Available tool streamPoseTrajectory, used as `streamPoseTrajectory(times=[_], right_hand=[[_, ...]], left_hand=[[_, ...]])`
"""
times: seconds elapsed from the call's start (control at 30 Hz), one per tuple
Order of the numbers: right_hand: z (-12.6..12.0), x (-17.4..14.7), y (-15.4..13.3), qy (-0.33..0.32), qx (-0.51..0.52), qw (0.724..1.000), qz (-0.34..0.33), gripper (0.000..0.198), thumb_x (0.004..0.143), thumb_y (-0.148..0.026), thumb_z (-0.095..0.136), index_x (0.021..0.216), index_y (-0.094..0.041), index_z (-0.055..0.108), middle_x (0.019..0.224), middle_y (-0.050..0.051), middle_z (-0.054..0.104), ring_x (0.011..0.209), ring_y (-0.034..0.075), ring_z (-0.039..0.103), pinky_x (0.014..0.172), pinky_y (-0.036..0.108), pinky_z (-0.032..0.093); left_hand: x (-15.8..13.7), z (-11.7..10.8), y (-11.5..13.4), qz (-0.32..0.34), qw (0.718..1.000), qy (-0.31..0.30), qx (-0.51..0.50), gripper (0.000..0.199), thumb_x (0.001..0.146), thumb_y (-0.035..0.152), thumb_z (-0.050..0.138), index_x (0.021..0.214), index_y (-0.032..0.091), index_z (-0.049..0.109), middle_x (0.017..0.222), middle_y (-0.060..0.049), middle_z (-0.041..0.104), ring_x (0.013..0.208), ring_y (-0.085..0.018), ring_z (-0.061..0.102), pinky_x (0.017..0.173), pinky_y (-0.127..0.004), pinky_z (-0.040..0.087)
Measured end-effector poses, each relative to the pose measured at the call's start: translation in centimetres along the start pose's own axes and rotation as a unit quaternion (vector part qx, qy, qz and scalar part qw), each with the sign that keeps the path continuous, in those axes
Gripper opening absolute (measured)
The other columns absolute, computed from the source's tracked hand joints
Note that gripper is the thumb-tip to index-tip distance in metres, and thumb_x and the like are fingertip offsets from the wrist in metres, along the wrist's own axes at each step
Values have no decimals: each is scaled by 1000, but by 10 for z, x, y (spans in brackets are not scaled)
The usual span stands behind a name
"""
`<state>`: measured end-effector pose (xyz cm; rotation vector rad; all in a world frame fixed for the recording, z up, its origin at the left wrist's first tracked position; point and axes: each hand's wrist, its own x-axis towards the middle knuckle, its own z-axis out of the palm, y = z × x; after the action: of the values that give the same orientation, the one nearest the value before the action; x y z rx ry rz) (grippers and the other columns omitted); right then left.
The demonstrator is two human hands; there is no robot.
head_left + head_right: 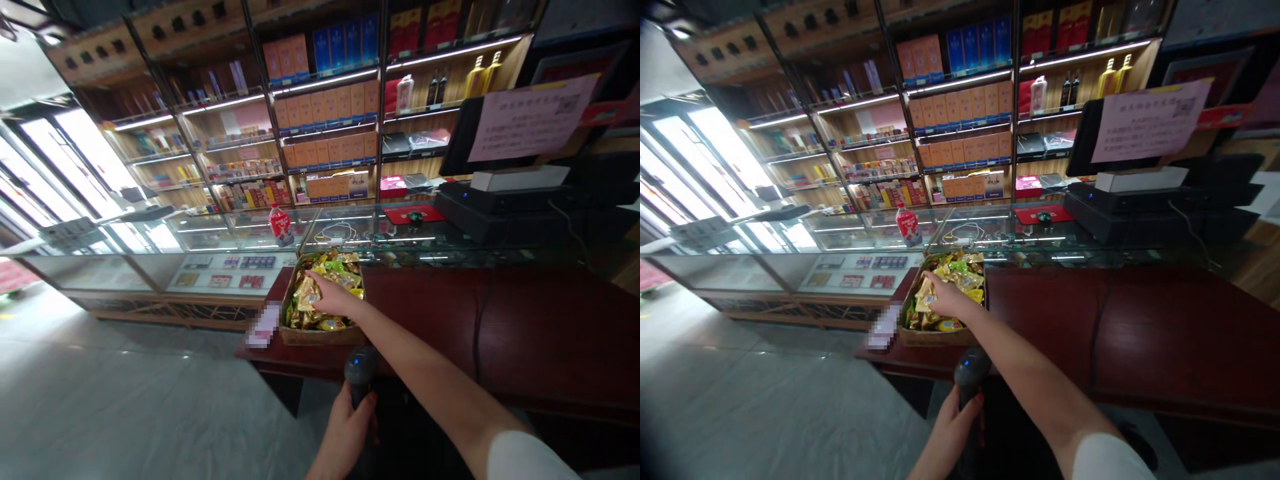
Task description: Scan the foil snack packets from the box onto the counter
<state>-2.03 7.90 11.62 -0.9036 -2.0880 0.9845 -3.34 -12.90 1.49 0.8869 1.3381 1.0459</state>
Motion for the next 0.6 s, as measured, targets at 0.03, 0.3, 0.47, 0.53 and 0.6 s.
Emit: streamPoseTrajectory(times=[0.03,0.3,0.47,0.53,0.6], right_hand=[[8,5,-7,-11,-14,1000,2,35,97,-32,70,128,-19,63,125,8,69,102,23,71,87,44,60],[-23,-94,2,129,-27,991,30,39,96,-34,59,133,-25,63,105,7,77,92,24,74,90,41,58],[-6,-256,59,189,62,974,106,46,91,-47,54,134,-36,63,120,8,78,106,30,76,87,44,64],[13,-313,79,146,105,972,153,62,82,-51,66,141,-34,59,136,8,71,123,33,69,98,45,60],[25,-356,89,166,72,957,229,68,81,-57,65,139,-22,61,137,16,70,125,37,66,100,46,58]], left_hand=[[-3,-1,1,-5,1000,2,-3,52,77,60,70,102,17,54,60,4,57,45,-12,53,46,-25,45],[-6,-11,-8,-5,995,27,-96,70,72,68,72,115,14,59,91,-13,74,72,-23,70,61,-31,52],[-13,16,-4,29,992,-10,-120,75,77,58,73,136,15,56,136,-17,62,128,-34,59,100,-40,52],[-24,34,2,46,990,-92,-96,78,80,51,72,146,16,50,144,-15,56,138,-34,49,114,-45,41],[-39,48,7,67,975,-207,-46,85,78,42,76,153,20,42,155,-11,44,146,-35,38,122,-47,30]])
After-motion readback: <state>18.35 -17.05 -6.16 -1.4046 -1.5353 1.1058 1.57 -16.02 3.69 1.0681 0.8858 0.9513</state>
